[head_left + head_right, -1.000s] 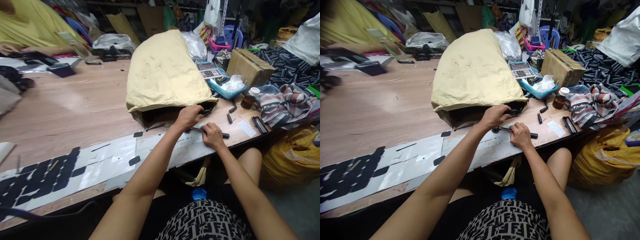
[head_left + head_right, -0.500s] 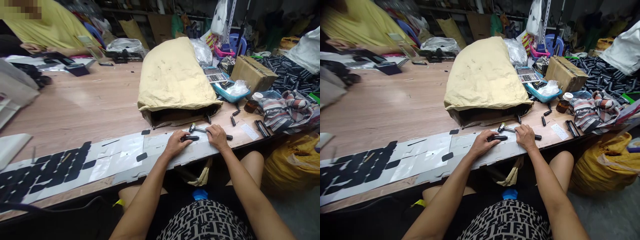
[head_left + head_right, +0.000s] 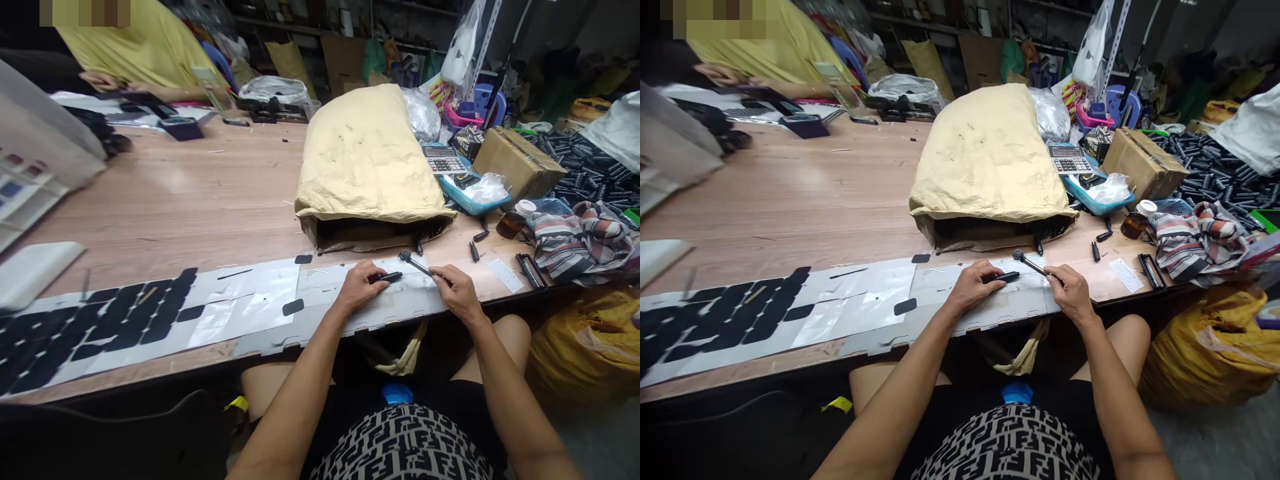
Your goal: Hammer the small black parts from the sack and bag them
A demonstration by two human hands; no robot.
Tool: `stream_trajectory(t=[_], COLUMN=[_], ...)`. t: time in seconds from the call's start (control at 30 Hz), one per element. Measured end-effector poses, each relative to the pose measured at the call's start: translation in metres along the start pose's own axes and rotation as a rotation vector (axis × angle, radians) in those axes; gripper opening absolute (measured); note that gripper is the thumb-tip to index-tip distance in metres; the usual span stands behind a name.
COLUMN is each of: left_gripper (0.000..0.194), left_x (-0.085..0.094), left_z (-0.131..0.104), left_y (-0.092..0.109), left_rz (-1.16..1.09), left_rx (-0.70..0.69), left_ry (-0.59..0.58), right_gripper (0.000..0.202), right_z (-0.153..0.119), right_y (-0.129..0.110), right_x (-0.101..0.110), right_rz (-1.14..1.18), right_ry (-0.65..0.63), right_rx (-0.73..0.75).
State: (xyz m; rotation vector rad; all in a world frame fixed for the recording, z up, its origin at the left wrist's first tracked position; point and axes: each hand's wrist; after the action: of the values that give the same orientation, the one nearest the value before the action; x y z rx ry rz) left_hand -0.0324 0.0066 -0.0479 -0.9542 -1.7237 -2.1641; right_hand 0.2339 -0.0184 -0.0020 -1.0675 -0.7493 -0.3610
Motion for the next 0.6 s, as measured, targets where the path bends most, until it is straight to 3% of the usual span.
stream_trajectory(t=[0.43,0.6], left_gripper=[0.012,0.008], left_x=[0.001,0.002], left_z=[0.002,0.002], left_y=[0.002,0.004], left_rz=[0.005,0.003], left_rx=[0.010,0.009], left_ry=[-0.002,0.001], right_gripper=[0.023,0.023], right_z=[-0.006,-0.001], right_y=[-0.008,-0.012], right_x=[-0.005,-0.014], right_rz=[0.025,-0.011], right_ry=[-0.042,-0.126], right_rx=[0.020,0.047])
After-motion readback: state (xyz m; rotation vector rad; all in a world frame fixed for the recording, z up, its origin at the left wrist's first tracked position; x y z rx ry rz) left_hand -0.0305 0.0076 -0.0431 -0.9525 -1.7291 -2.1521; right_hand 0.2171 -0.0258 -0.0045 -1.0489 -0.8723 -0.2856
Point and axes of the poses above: each hand's wrist, its own z-axis towards the middle knuckle, its own x-axis out of the back of the hand, y = z × x, and after that the axes turned 12 degrees about -y, right-handed
